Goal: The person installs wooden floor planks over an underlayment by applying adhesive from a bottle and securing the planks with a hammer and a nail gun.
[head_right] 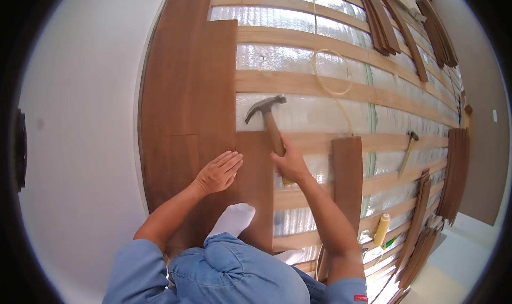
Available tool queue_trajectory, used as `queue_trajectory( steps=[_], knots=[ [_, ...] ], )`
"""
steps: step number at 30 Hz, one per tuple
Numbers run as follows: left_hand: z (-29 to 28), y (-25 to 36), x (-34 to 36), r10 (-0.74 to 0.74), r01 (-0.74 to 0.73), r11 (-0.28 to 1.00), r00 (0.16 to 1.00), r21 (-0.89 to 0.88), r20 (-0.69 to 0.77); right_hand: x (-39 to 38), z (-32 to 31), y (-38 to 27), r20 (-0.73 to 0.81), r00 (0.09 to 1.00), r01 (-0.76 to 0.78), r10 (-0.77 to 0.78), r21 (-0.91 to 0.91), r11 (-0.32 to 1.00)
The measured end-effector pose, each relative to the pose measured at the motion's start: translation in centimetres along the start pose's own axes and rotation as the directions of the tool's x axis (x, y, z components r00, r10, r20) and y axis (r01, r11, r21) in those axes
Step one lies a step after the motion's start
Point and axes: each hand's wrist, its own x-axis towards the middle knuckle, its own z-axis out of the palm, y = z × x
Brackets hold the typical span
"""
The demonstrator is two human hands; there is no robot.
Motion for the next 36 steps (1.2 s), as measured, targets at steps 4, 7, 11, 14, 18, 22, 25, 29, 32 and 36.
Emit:
queue_trajectory(
  steps=[4, 7, 11, 14, 18, 22, 25, 29, 32, 36],
  knots=[
    [0.1, -0.1, -0.2, -0.022, 0.022, 1.0, 0.999, -0.013, -0.031, 2.0, 1.9, 1.5, -0.003, 0.998, 0.064, -0.065, -0.08, 0.995],
    [0.2, -0.2, -0.3, -0.005, 0.004, 0.999, 1.0, -0.043, -0.021, 2.4, 1.5, 2.3, 0.03, 0.999, 0.032, -0.03, -0.091, 0.995],
    [0.2, -0.3, -0.2, -0.003, 0.002, 1.0, 1.0, -0.023, -0.022, 2.0, 0.3, 2.2, 0.092, 0.995, 0.046, -0.033, -0.144, 0.988],
    [0.1, -0.3, 0.0, 0.002, -0.002, 1.0, 1.0, -0.012, -0.014, 2.4, -0.4, 1.4, 0.13, 0.991, 0.026, 0.002, -0.208, 0.978],
    [-0.4, -0.6, 0.4, 0.015, -0.014, 0.999, 0.999, -0.033, 0.031, 4.1, -2.5, -1.1, 0.138, 0.983, -0.06, 0.122, -0.383, 0.922],
    [-0.6, -0.6, 0.7, 0.011, -0.007, 0.997, 0.999, -0.075, 0.054, 6.6, -6.0, -4.8, 0.266, 0.963, 0.091, 0.048, -0.487, 0.868],
    [-0.5, -0.6, 0.7, -0.003, 0.003, 0.999, 1.0, -0.04, 0.006, 6.3, -7.5, -5.2, 0.212, 0.977, 0.062, 0.03, -0.414, 0.908],
    [-0.2, -0.6, 0.8, 0.011, -0.01, 0.999, 1.0, -0.043, 0.029, 6.3, -8.0, -2.2, -0.029, 0.999, 0.033, -0.038, -0.144, 0.989],
    [-0.4, -0.6, 0.6, -0.033, 0.041, 0.997, 0.993, -0.069, 0.118, 6.5, -8.8, 0.2, -0.155, 0.981, 0.097, -0.113, -0.108, 0.989],
    [-1.0, -0.4, 1.3, -0.009, 0.013, 0.999, 0.992, -0.03, 0.129, 5.3, -10.3, 1.7, -0.41, 0.856, 0.053, -0.313, -0.534, 0.844]
  ],
)
